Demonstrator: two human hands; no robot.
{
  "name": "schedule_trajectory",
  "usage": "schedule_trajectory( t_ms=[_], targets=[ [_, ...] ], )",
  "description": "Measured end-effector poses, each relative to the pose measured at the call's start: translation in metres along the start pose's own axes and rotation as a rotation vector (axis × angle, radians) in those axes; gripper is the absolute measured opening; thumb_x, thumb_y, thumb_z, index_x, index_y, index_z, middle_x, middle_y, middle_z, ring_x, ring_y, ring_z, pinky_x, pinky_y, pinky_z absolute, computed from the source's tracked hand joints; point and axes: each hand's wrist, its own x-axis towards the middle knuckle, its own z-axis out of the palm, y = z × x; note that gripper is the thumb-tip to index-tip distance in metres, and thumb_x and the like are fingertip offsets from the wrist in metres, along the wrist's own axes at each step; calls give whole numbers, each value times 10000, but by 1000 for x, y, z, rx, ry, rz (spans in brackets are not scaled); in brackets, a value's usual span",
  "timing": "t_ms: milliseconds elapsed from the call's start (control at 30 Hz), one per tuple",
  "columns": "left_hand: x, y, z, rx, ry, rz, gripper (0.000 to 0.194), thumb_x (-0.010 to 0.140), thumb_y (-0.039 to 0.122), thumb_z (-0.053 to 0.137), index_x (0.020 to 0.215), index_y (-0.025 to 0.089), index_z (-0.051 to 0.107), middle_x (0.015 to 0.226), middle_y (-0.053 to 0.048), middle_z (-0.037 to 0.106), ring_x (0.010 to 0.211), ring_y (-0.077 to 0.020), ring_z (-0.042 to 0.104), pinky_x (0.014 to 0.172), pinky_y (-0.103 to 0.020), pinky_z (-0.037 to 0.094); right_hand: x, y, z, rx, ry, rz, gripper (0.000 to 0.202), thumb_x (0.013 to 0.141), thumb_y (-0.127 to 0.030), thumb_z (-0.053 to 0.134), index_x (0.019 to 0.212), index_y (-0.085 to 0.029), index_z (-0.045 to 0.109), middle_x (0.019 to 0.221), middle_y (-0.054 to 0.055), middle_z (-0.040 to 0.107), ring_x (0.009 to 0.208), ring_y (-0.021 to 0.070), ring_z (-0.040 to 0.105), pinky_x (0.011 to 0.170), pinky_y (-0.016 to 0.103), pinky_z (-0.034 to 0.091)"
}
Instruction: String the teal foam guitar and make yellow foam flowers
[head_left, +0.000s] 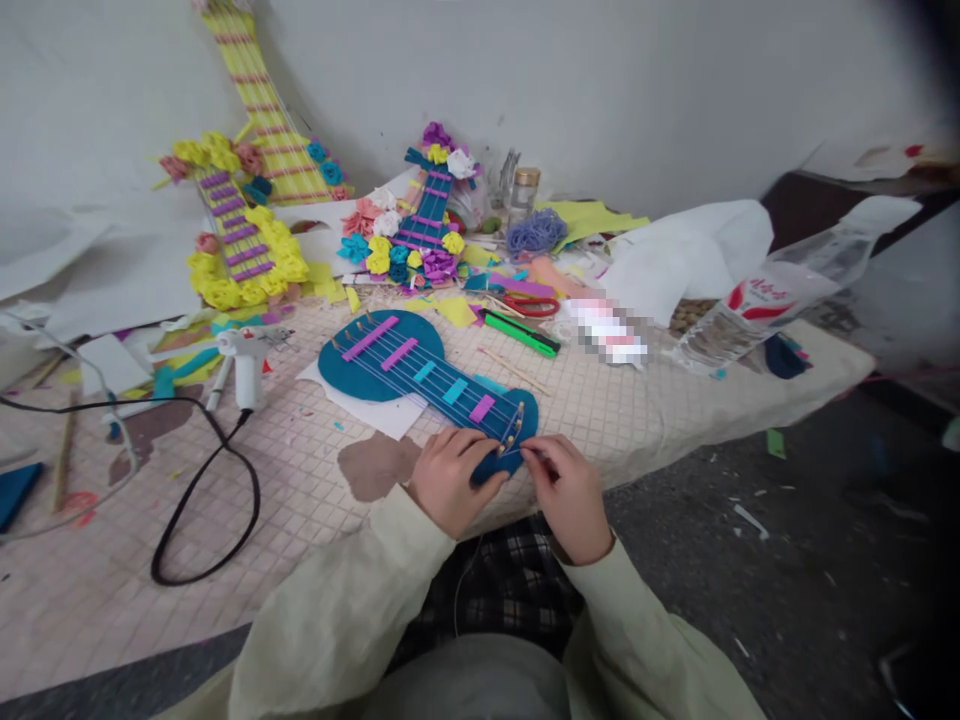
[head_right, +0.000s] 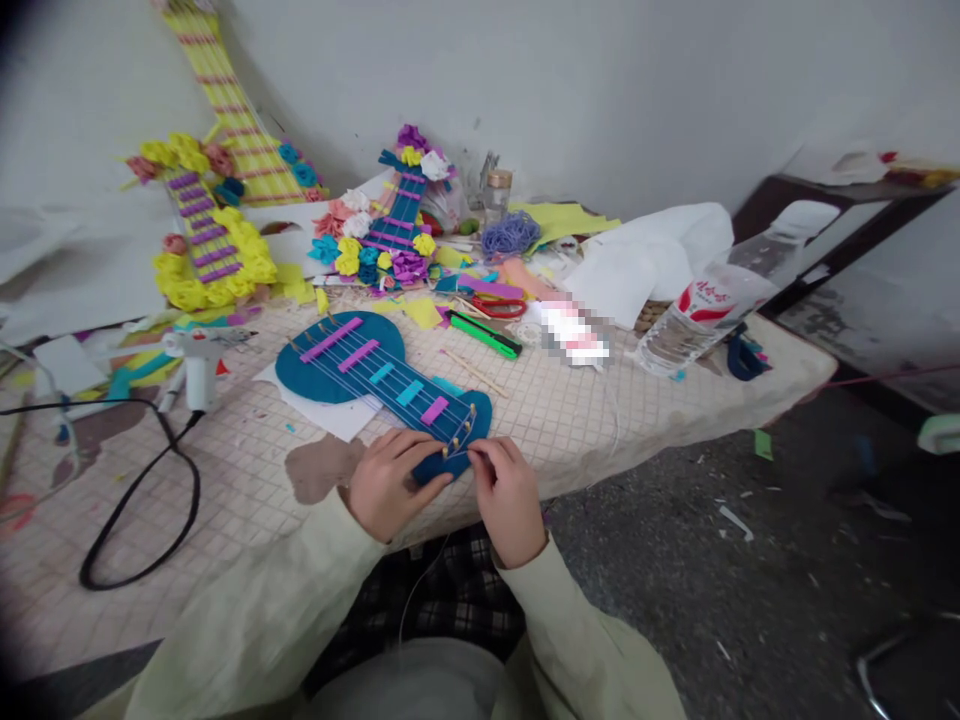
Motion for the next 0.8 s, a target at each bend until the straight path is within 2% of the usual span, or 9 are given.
schedule_trajectory(
  t_ms=[233, 367, 533, 600, 700, 800],
  targets=[
    [2, 0, 6, -40, 8, -81, 252, 713, 362, 609, 892, 186, 633, 887, -41, 645, 858, -224, 551, 774, -373, 433, 9, 2, -1, -51, 37, -4, 75, 811, -210, 522, 780, -176, 582, 744, 27, 576, 590, 120, 524, 573, 256, 451],
    [1, 5, 9, -15, 43, -134, 334, 674, 456, 623, 863, 180, 625, 872, -44, 639, 849, -235, 548, 785, -389, 430, 12, 4, 0, -66, 48, -12, 75, 812, -185, 511, 788, -179, 582, 750, 31, 577, 641, 134, 540, 599, 260, 454],
    [-1, 8, 12, 49, 80, -160, 372, 655, 401, 645, 965, 203, 595, 938, -54, 610, 883, -250, 539, 794, -397, 439, 12, 4, -1, -82, 18, 9, 93, 822, -174, 490, 809, -177, 583, 763, 36, 572, 666, 145, 553, 611, 274, 461],
    [-1, 8, 11, 67, 91, -139, 408, 657, 389, 639, 1010, 196, 574, 994, -72, 592, 899, -252, 545, 792, -387, 454, 12, 5, -2, -79, 21, 1, 95, 823, -193, 493, 813, -182, 587, 791, 42, 564, 664, 146, 553, 612, 282, 468],
    [-3, 6, 5, 108, 86, -88, 426, 682, 363, 611, 1070, 204, 537, 1073, -78, 568, 930, -249, 554, 752, -355, 488, 13, 4, -3, -71, 48, -28, 111, 820, -214, 497, 812, -189, 605, 946, 78, 541, 741, 160, 569, 645, 304, 485],
    [-9, 1, -8, 139, 56, -61, 461, 693, 351, 591, 1122, 209, 501, 1132, -78, 548, 947, -243, 563, 718, -341, 512, 13, -2, -2, -54, 6, -53, 113, 816, -204, 502, 787, -197, 611, 992, 76, 560, 797, 175, 581, 681, 318, 489]
  ],
)
